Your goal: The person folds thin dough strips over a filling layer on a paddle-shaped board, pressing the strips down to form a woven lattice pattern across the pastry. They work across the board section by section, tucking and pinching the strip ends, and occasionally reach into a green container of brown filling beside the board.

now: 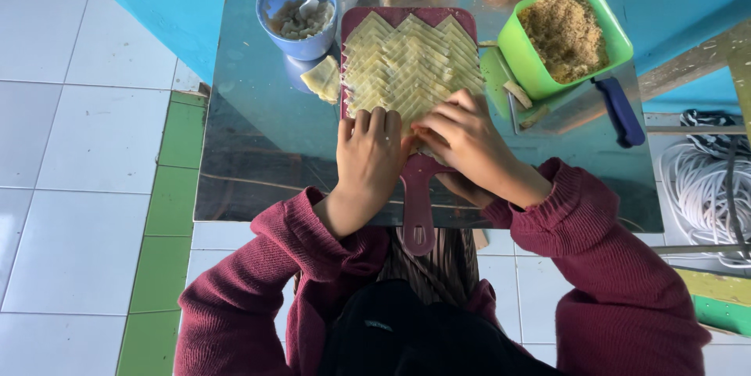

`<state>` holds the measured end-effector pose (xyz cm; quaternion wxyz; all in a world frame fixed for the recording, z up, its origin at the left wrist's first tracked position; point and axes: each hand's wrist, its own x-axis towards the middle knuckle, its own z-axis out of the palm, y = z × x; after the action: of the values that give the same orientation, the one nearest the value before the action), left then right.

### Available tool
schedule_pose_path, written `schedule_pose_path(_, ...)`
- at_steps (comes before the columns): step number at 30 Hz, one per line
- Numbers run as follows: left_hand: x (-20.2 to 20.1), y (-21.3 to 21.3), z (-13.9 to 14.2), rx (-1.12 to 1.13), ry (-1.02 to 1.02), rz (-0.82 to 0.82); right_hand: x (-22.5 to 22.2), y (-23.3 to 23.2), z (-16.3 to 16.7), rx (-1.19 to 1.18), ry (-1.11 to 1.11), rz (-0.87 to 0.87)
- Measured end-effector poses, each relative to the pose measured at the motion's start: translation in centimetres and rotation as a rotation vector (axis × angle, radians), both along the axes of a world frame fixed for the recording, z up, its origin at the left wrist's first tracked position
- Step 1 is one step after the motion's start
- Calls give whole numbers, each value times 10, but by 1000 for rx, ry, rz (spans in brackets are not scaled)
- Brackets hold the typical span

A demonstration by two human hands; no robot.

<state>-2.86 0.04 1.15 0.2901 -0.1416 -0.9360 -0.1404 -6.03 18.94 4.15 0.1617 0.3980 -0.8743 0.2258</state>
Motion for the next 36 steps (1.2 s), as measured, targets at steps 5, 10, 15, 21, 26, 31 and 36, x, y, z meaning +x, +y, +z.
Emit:
schedule_pose_path(5, -2, 8, -6, -48, 46, 66, 7, 6, 4, 19, 100, -37)
schedule_pose_path(10, -3, 12, -5, 10, -16, 28, 8, 7, 4, 13, 116, -40)
schedule_pose_path(15, -8, 11, -3, 40, -35, 24, 9, 8, 7, 4, 139, -112)
schedule_pose_path(21, -6, 6, -3, 97, -87, -15, 12, 23, 15, 128, 197, -291)
schedule_pose_path(26, -5, 7, -1, 77, 5, -31, 13, 25, 9, 112, 101, -317)
schedule_pose_path(31, -5, 9, 0, 58, 28, -26, 11, 24, 8, 71, 48, -283)
schedule_pose_path(36, -2, 9, 2, -14, 18, -4, 14, 18, 10, 42, 44, -258)
